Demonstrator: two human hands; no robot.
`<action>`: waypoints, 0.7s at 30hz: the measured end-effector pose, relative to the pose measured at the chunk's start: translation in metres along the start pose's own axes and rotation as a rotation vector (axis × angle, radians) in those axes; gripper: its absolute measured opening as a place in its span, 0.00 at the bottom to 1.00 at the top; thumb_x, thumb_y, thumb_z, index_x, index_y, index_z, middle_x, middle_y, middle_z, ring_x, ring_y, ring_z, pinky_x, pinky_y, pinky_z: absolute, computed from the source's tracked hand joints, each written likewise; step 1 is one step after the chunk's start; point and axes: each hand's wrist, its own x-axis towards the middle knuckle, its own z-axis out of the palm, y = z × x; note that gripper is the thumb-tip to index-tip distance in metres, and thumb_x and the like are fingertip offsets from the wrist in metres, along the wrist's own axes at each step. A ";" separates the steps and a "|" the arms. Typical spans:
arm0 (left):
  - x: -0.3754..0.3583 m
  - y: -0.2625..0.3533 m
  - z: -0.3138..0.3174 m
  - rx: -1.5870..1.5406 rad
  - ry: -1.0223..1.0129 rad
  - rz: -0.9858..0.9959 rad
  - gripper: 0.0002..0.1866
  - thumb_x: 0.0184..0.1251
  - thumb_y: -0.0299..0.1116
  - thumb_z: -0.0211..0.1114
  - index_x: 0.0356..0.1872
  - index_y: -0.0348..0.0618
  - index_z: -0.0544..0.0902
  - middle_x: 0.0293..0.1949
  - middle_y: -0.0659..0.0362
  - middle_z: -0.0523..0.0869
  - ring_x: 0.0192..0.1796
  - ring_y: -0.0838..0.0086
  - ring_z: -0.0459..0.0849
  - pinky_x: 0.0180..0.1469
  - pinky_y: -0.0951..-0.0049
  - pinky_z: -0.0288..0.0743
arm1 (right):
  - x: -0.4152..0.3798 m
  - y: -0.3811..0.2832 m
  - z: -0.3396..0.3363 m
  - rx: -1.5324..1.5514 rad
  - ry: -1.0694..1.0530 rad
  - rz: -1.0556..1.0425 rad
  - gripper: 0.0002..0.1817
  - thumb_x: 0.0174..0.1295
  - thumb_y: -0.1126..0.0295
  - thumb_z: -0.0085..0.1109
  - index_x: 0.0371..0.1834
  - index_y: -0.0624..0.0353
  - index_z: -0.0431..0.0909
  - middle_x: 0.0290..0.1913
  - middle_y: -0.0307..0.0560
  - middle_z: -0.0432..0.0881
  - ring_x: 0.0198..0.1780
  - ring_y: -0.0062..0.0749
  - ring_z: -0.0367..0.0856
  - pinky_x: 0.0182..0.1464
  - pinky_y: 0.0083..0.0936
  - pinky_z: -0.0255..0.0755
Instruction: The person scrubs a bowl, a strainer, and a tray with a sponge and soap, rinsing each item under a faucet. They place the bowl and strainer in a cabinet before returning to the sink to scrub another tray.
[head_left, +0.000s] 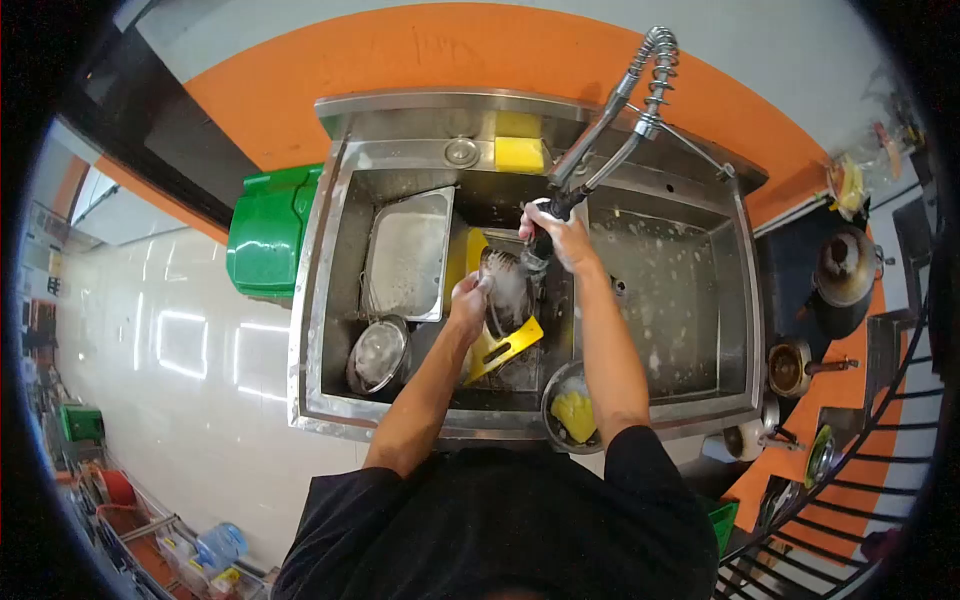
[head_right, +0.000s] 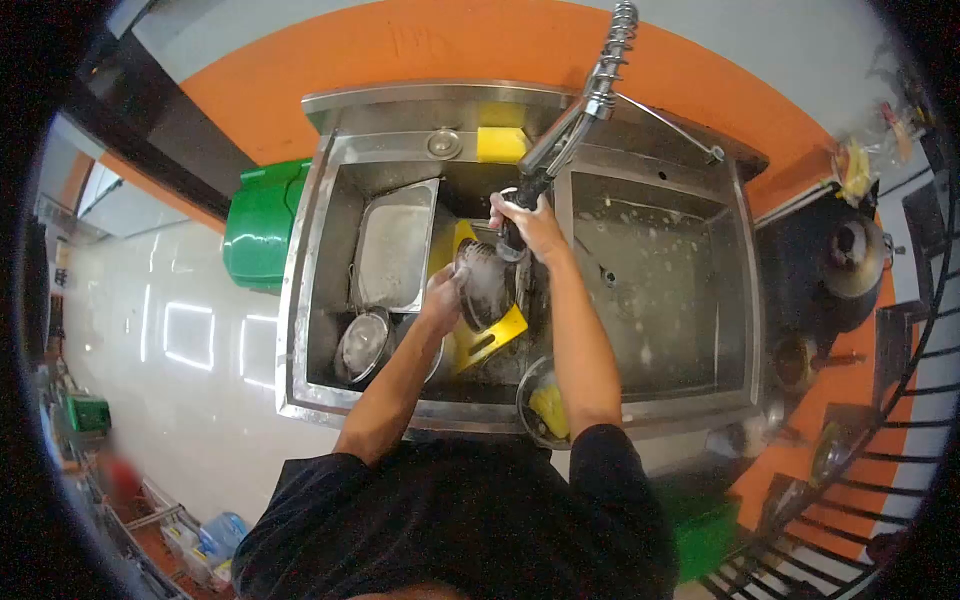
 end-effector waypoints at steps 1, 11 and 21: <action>0.003 -0.003 0.001 -0.049 -0.054 -0.007 0.06 0.73 0.25 0.55 0.43 0.41 0.81 0.34 0.65 0.84 0.33 0.79 0.81 0.39 0.77 0.75 | 0.002 0.001 0.013 -0.003 -0.011 0.007 0.09 0.63 0.67 0.66 0.34 0.60 0.80 0.28 0.41 0.81 0.30 0.25 0.81 0.38 0.26 0.75; 0.027 -0.037 -0.009 -0.032 -0.003 0.084 0.09 0.76 0.30 0.53 0.48 0.40 0.81 0.40 0.63 0.83 0.39 0.76 0.80 0.43 0.72 0.75 | -0.022 -0.014 0.082 0.225 0.243 -0.267 0.11 0.69 0.66 0.60 0.32 0.61 0.75 0.26 0.46 0.80 0.26 0.30 0.80 0.31 0.26 0.74; 0.018 -0.045 -0.018 0.419 0.108 0.104 0.13 0.77 0.38 0.57 0.40 0.37 0.81 0.32 0.67 0.80 0.33 0.79 0.74 0.40 0.75 0.71 | -0.035 -0.023 0.087 0.165 0.367 -0.296 0.24 0.74 0.57 0.48 0.18 0.57 0.67 0.15 0.43 0.70 0.15 0.30 0.68 0.21 0.31 0.67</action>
